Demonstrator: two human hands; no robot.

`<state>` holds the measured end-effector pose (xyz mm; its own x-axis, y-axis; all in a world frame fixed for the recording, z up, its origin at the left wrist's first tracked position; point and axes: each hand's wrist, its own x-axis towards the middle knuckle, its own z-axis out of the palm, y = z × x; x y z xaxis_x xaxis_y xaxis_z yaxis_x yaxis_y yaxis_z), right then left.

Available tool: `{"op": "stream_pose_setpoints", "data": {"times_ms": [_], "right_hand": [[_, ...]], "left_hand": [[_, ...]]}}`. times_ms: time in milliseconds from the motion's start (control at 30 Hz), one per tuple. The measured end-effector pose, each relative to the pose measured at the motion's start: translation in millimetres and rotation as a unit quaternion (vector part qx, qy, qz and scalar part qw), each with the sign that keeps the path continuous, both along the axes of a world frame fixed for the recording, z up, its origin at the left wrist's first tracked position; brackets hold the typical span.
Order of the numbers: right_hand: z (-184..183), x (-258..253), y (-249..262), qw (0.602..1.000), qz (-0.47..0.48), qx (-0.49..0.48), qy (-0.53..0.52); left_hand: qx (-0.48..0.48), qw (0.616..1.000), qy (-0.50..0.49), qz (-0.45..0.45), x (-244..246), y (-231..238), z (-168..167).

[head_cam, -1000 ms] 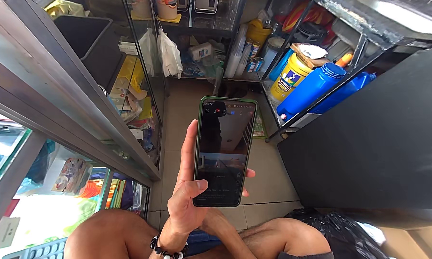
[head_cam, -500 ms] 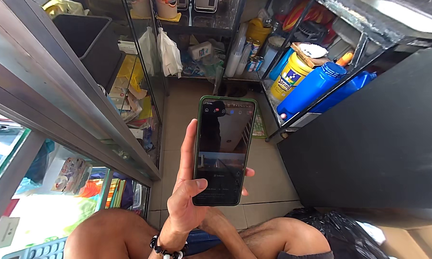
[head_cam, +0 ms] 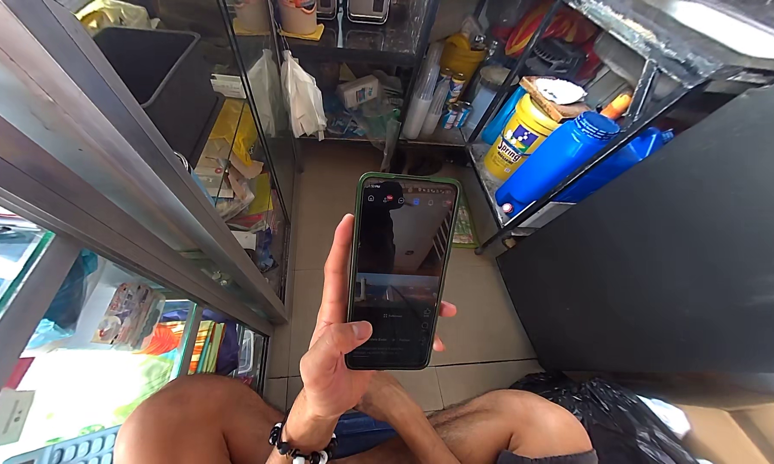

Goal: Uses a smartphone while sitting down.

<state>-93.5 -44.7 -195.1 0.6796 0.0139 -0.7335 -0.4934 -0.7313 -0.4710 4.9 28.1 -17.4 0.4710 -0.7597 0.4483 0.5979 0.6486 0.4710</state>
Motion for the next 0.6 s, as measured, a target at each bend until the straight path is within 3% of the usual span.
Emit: {"op": "stream_pose_setpoints", "data": {"times_ms": [600], "right_hand": [[4.8, -0.3, 0.4, 1.000, -0.003, 0.004, -0.003]], "left_hand": [[-0.005, 1.000, 0.013, -0.007, -0.8, 0.9, 2.8]]}}
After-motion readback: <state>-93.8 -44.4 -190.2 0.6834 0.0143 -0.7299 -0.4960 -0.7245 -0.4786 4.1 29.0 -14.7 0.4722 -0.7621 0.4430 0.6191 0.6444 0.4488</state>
